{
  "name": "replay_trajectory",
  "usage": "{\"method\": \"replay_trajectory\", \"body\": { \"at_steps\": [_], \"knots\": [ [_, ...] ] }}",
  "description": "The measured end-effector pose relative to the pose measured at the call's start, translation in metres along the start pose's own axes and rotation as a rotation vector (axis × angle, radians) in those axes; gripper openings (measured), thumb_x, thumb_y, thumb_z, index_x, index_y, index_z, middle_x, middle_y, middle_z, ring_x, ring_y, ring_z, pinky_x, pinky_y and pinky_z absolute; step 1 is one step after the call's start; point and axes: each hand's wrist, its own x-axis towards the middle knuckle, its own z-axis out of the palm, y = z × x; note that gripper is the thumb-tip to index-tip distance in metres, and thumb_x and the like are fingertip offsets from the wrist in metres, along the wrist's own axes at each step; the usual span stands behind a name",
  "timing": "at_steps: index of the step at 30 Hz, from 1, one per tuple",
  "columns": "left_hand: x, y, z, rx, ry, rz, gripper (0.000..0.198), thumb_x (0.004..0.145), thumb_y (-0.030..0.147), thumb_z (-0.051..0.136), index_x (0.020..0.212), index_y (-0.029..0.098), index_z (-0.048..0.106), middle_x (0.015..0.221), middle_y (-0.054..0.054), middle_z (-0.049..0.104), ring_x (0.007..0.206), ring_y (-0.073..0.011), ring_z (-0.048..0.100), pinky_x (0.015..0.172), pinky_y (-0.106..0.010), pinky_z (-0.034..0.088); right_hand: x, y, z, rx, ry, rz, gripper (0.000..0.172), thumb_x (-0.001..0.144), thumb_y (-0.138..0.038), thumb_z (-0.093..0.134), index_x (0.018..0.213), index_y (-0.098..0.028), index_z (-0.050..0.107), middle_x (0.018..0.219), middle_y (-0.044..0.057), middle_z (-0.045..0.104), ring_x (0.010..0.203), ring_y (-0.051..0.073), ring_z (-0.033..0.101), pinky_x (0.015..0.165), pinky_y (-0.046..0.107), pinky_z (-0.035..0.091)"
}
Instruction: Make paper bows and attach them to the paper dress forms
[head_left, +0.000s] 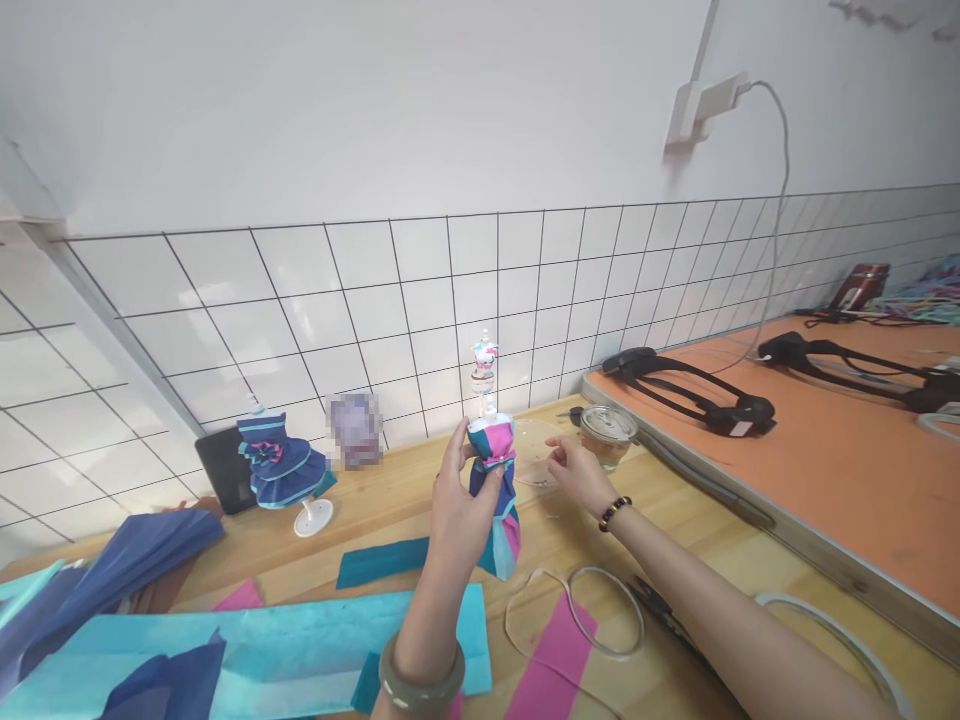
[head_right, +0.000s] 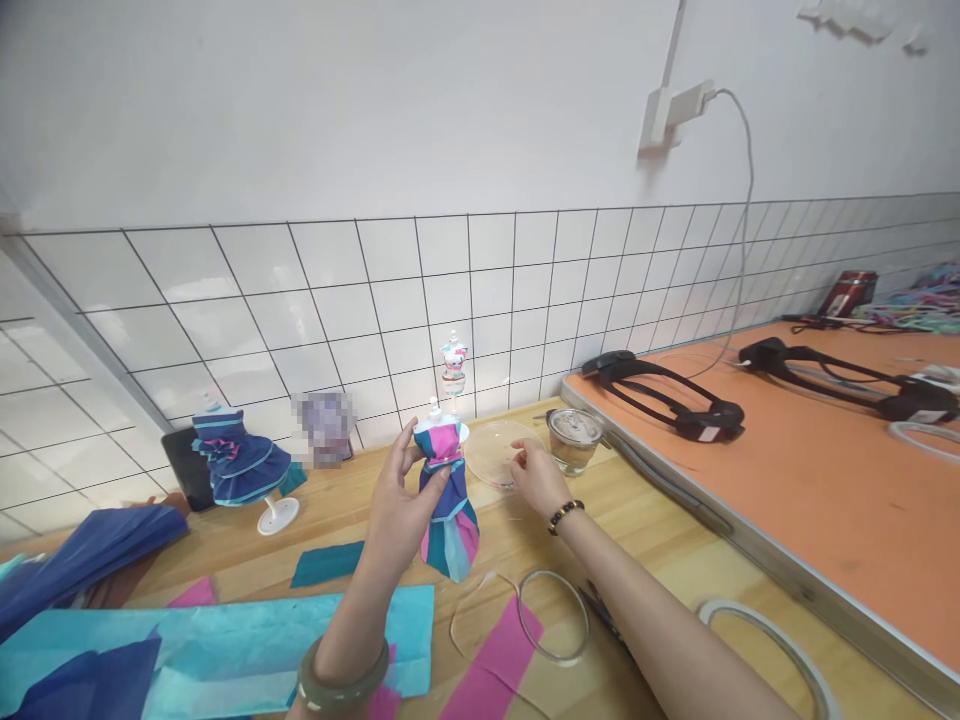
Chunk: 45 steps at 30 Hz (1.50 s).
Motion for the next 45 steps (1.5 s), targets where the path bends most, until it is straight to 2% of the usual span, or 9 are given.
{"method": "replay_trajectory", "body": {
  "at_steps": [4,8,12,16,19,27,32,39,45],
  "knots": [
    [0.0,0.0,0.001,0.002,0.012,0.021,0.064,0.074,0.022,0.059,0.133,0.027,0.034,0.106,-0.006,0.062,0.106,-0.0201,0.053,0.094,-0.037,0.036,-0.024,-0.027,-0.013,0.207,0.213,-0.139,0.018,0.087,-0.025,0.042,0.101,-0.015,0.046,0.084,0.006,0.063,0.074,0.015,0.063,0.068,0.028,0.052],
    [0.0,0.001,0.002,-0.014,0.0,0.015,0.065,0.075,0.023,0.059,0.134,0.027,0.032,0.107,-0.006,0.061,0.106,-0.0197,0.054,0.092,-0.035,0.039,-0.047,-0.062,-0.03,0.293,0.353,-0.276,0.009,0.083,-0.024,0.049,0.091,-0.02,0.049,0.083,0.004,0.062,0.079,0.016,0.061,0.075,0.032,0.05],
    [-0.001,0.003,0.001,-0.03,-0.01,0.023,0.064,0.076,0.022,0.058,0.134,0.028,0.031,0.107,-0.005,0.061,0.105,-0.0192,0.054,0.092,-0.035,0.039,-0.054,-0.086,-0.038,0.272,0.481,-0.655,0.014,0.079,-0.011,0.054,0.089,-0.021,0.052,0.08,0.004,0.065,0.078,0.017,0.062,0.072,0.033,0.05],
    [0.0,0.002,0.001,-0.02,-0.006,0.017,0.063,0.075,0.021,0.057,0.133,0.028,0.033,0.104,-0.004,0.062,0.104,-0.0182,0.055,0.093,-0.034,0.037,-0.049,-0.084,-0.031,0.161,0.418,-0.888,0.018,0.08,-0.008,0.052,0.091,-0.022,0.053,0.084,0.004,0.068,0.079,0.016,0.064,0.069,0.032,0.05],
    [0.001,-0.001,0.003,-0.034,-0.001,0.017,0.063,0.075,0.019,0.056,0.133,0.028,0.032,0.104,-0.003,0.062,0.105,-0.018,0.055,0.094,-0.034,0.036,-0.044,-0.079,-0.025,0.084,0.358,-0.924,0.012,0.082,-0.011,0.051,0.089,-0.021,0.053,0.088,0.005,0.07,0.078,0.016,0.065,0.066,0.031,0.049],
    [0.001,-0.002,0.002,-0.055,0.027,0.003,0.065,0.074,0.018,0.058,0.133,0.026,0.033,0.101,-0.004,0.063,0.101,-0.0184,0.057,0.093,-0.035,0.038,-0.038,-0.087,-0.028,0.124,0.475,-1.0,0.024,0.079,-0.007,0.055,0.096,-0.022,0.049,0.086,0.005,0.07,0.077,0.015,0.065,0.065,0.03,0.047],
    [-0.001,0.01,-0.002,-0.091,0.066,-0.02,0.069,0.072,0.021,0.062,0.134,0.022,0.031,0.088,-0.003,0.065,0.092,-0.0181,0.059,0.093,-0.038,0.039,-0.045,-0.102,-0.041,0.245,0.533,-0.951,0.035,0.075,-0.001,0.058,0.098,-0.024,0.046,0.081,0.003,0.069,0.076,0.016,0.065,0.066,0.033,0.048],
    [-0.009,0.034,-0.007,-0.218,0.029,-0.127,0.074,0.069,0.021,0.064,0.134,0.019,0.03,0.079,-0.002,0.064,0.081,-0.0174,0.06,0.083,-0.035,0.044,-0.052,-0.118,-0.06,0.269,0.553,-0.965,0.034,0.074,-0.001,0.058,0.095,-0.024,0.046,0.08,0.002,0.068,0.076,0.016,0.065,0.068,0.033,0.048],
    [-0.017,0.047,-0.01,-0.217,-0.021,-0.146,0.073,0.071,0.02,0.062,0.135,0.022,0.028,0.081,-0.003,0.064,0.084,-0.0178,0.059,0.085,-0.036,0.041,-0.054,-0.117,-0.065,0.203,0.529,-0.957,0.032,0.073,-0.002,0.06,0.09,-0.024,0.047,0.079,0.002,0.07,0.075,0.017,0.065,0.068,0.036,0.047]
  ]
}}
